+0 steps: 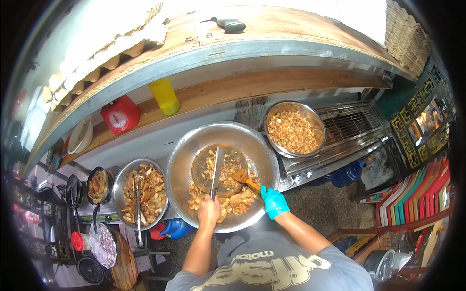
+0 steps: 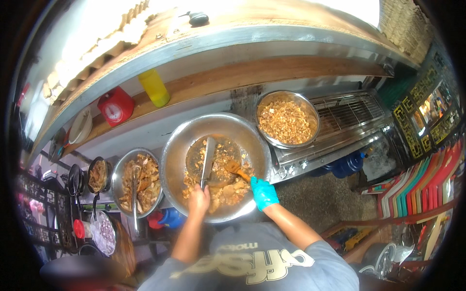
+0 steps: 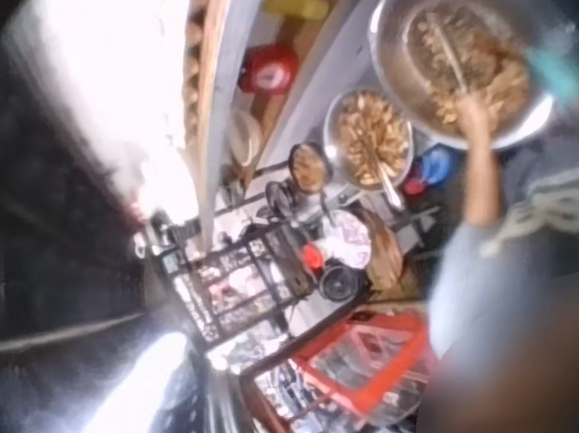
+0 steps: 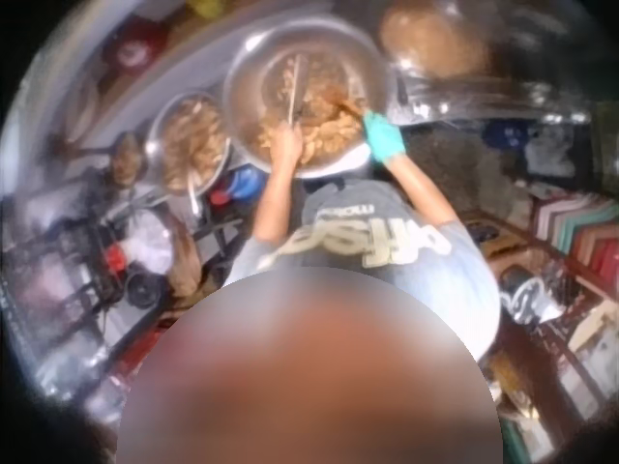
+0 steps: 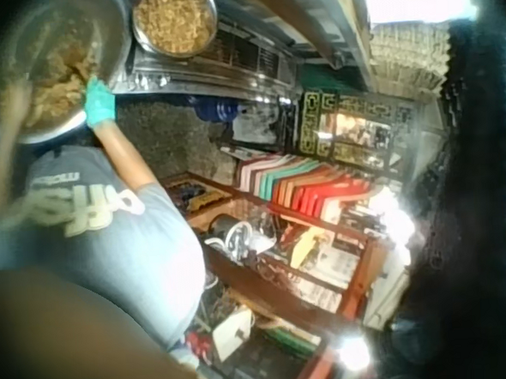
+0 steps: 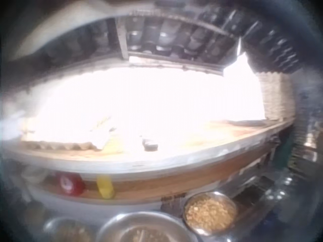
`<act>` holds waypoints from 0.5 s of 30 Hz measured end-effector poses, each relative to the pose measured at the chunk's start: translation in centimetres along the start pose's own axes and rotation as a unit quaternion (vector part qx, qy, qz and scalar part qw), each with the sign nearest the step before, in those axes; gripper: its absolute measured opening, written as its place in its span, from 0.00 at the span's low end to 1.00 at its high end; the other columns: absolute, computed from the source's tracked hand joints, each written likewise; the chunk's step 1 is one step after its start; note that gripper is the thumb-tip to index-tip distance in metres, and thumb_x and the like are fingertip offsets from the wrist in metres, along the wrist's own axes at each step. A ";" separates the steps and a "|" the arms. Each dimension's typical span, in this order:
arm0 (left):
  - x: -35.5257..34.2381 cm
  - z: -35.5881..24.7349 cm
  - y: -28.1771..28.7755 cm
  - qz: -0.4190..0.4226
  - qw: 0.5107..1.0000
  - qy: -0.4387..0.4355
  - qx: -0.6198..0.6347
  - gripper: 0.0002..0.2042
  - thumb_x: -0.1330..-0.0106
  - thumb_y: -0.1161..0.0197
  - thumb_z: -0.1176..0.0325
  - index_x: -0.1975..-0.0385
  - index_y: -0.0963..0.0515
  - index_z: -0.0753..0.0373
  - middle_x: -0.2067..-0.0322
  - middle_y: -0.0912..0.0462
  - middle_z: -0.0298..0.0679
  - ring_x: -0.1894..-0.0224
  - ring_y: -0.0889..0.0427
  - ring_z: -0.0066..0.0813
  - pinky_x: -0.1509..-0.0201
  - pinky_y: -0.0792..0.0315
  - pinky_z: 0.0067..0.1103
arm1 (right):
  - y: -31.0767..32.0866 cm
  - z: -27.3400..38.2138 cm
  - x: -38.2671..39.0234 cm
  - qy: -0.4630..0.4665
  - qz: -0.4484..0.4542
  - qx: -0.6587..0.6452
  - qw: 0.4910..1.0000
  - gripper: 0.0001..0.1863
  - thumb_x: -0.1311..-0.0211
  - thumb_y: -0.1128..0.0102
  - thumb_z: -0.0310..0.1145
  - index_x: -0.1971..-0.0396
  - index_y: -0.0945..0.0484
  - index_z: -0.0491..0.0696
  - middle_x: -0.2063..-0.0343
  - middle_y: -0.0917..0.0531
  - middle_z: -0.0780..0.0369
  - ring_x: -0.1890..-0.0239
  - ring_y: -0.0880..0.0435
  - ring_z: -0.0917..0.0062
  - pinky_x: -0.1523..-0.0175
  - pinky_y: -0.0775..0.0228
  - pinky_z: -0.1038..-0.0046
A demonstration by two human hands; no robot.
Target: The person uses a knife and wooden spatula to chop and mix cooked meat in a large metal bowl, then transfers portions into a frying pan. The process is repeated multiple times with consistent chopping and mixing motions.
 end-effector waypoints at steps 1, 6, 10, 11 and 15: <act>0.2 0.4 -0.2 0.010 0.999 0.038 0.008 0.19 0.30 0.46 0.58 0.58 0.27 0.72 0.68 0.17 0.61 0.61 0.16 0.60 0.54 0.23 0.45 | 0.5 -0.6 0.3 -0.002 -0.008 0.011 1.000 0.19 0.40 0.49 0.25 0.48 0.29 0.41 0.67 0.20 0.52 0.68 0.17 0.59 0.67 0.23 0.60; 0.9 -1.7 0.3 -0.034 0.998 -0.043 -0.041 0.17 0.31 0.46 0.58 0.63 0.26 0.70 0.69 0.18 0.64 0.63 0.17 0.62 0.58 0.23 0.47 | 1.4 -1.5 1.7 0.014 0.001 -0.007 1.000 0.15 0.40 0.49 0.26 0.52 0.28 0.41 0.69 0.20 0.52 0.70 0.18 0.60 0.69 0.24 0.60; 0.9 -1.0 -0.5 0.036 0.996 0.080 0.003 0.17 0.31 0.46 0.59 0.60 0.25 0.71 0.66 0.17 0.62 0.60 0.17 0.60 0.53 0.23 0.44 | 1.9 -1.9 2.1 0.010 -0.011 -0.014 1.000 0.13 0.38 0.50 0.26 0.54 0.26 0.41 0.70 0.20 0.52 0.70 0.18 0.59 0.69 0.25 0.59; 0.7 -1.7 0.2 -0.003 0.999 0.040 -0.011 0.17 0.31 0.46 0.59 0.61 0.25 0.71 0.67 0.17 0.62 0.61 0.17 0.60 0.54 0.23 0.44 | 2.0 -1.9 2.3 0.012 -0.010 -0.018 1.000 0.12 0.38 0.51 0.26 0.55 0.26 0.41 0.70 0.20 0.52 0.70 0.18 0.59 0.69 0.25 0.58; 0.5 -2.5 0.8 -0.035 0.999 -0.010 -0.027 0.16 0.30 0.47 0.59 0.66 0.26 0.70 0.70 0.18 0.63 0.65 0.17 0.62 0.59 0.22 0.46 | 2.1 -1.6 2.9 0.012 -0.017 -0.048 0.999 0.10 0.36 0.52 0.26 0.57 0.26 0.42 0.71 0.20 0.52 0.70 0.18 0.58 0.68 0.25 0.57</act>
Point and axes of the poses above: each hand's wrist, its own x-axis away from the middle knuckle, its own y-axis out of the back of the hand, z = x × y, the point moved 7 cm from there along -x, towards the middle knuckle
